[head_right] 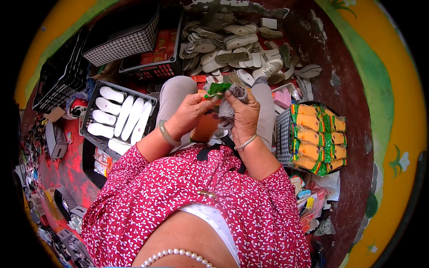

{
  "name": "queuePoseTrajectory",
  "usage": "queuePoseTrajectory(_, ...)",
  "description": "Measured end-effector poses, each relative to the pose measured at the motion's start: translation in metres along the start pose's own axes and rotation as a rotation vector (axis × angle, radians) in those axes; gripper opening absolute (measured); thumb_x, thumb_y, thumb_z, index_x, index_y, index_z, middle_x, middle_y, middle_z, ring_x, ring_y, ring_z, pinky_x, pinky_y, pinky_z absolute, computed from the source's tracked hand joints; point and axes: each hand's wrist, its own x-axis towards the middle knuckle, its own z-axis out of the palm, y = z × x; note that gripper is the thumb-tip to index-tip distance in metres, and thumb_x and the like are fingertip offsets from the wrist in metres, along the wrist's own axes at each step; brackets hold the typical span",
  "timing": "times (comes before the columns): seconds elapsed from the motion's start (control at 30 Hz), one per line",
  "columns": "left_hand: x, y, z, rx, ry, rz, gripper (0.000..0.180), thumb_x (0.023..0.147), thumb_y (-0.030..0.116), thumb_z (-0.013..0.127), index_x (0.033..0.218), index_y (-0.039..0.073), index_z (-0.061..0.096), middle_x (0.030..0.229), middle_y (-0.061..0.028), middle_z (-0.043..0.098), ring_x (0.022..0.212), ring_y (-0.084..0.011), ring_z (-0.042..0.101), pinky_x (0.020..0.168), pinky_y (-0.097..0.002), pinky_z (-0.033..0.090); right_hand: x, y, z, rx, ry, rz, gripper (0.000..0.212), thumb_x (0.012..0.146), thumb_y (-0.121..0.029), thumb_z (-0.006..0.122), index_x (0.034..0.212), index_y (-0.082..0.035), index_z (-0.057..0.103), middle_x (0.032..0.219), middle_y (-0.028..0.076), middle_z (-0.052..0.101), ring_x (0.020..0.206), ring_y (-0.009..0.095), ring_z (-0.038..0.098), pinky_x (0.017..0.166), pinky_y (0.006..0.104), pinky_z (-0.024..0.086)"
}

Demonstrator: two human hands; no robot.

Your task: The person wipes a packaged object with a gray cloth while sitting on the floor among shoe components.

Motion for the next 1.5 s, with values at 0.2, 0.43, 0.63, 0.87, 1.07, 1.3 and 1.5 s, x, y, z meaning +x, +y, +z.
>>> queuePoseTrajectory(0.2, 0.006, 0.003, 0.004, 0.076, -0.042, 0.056, 0.019, 0.091, 0.017, 0.056, 0.098, 0.003, 0.066, 0.081, 0.0036, 0.060, 0.071, -0.0035, 0.052, 0.066, -0.0191, 0.041, 0.005, -0.005, -0.003, 0.089, 0.108, 0.027, 0.016, 0.076, -0.002, 0.070, 0.090, -0.003, 0.064, 0.083, 0.003, 0.064, 0.068, 0.011, 0.059, 0.062, 0.0229, 0.047)
queuePoseTrajectory(0.43, 0.003, 0.007, 0.010, -0.169, -0.021, -0.071, 0.019, 0.090, 0.020, 0.057, 0.086, 0.002, 0.063, 0.080, 0.0000, 0.062, 0.072, -0.0059, 0.056, 0.066, -0.0218, 0.045, 0.020, -0.004, -0.024, 0.158, 0.113, 0.102, 0.020, 0.077, -0.010, 0.070, 0.095, -0.005, 0.062, 0.090, 0.004, 0.063, 0.080, 0.014, 0.060, 0.069, 0.0263, 0.049)
queuePoseTrajectory(0.63, 0.005, 0.011, 0.001, -0.361, -0.058, -0.217, 0.020, 0.091, 0.021, 0.054, 0.096, 0.002, 0.058, 0.088, -0.0048, 0.062, 0.080, -0.0135, 0.061, 0.077, -0.0291, 0.050, 0.048, -0.023, -0.056, 0.222, 0.122, 0.102, 0.026, 0.085, -0.023, 0.063, 0.101, -0.003, 0.059, 0.096, 0.008, 0.063, 0.086, 0.017, 0.060, 0.078, 0.0306, 0.049)
queuePoseTrajectory(0.87, 0.011, 0.011, 0.001, -0.342, -0.046, -0.237, 0.027, 0.093, 0.022, 0.050, 0.108, 0.001, 0.054, 0.101, -0.0073, 0.060, 0.090, -0.0139, 0.058, 0.081, -0.0284, 0.047, 0.034, -0.089, -0.013, -0.029, -0.304, -0.167, 0.055, 0.094, -0.044, 0.041, 0.124, 0.002, 0.045, 0.114, 0.010, 0.056, 0.102, 0.019, 0.055, 0.090, 0.0322, 0.044)
queuePoseTrajectory(1.07, 0.014, 0.007, 0.013, 0.100, -0.291, -0.092, 0.027, 0.094, 0.018, 0.044, 0.114, 0.001, 0.054, 0.098, -0.0060, 0.060, 0.089, -0.0111, 0.057, 0.079, -0.0254, 0.046, 0.040, -0.068, -0.012, -0.599, -0.783, 0.164, 0.064, 0.087, -0.036, 0.060, 0.138, -0.006, 0.034, 0.110, 0.003, 0.053, 0.096, 0.009, 0.048, 0.085, 0.0221, 0.040)
queuePoseTrajectory(1.3, 0.017, -0.002, 0.016, 0.113, -0.208, -0.068, 0.022, 0.090, 0.010, 0.045, 0.098, -0.002, 0.061, 0.085, -0.0050, 0.062, 0.082, -0.0110, 0.058, 0.075, -0.0259, 0.047, 0.022, -0.028, -0.015, -0.896, -0.437, -0.212, 0.025, 0.078, -0.022, 0.070, 0.092, -0.004, 0.061, 0.076, 0.007, 0.062, 0.070, 0.019, 0.058, 0.063, 0.0291, 0.047)
queuePoseTrajectory(1.5, 0.025, -0.007, 0.000, -0.276, -0.421, -0.185, 0.025, 0.084, 0.009, 0.059, 0.106, -0.004, 0.056, 0.096, -0.0051, 0.063, 0.087, -0.0094, 0.058, 0.077, -0.0229, 0.046, 0.018, -0.022, -0.012, -1.194, -0.276, -0.879, 0.020, 0.076, -0.020, 0.068, 0.079, -0.006, 0.054, 0.068, 0.013, 0.056, 0.066, 0.033, 0.055, 0.057, 0.0402, 0.044)
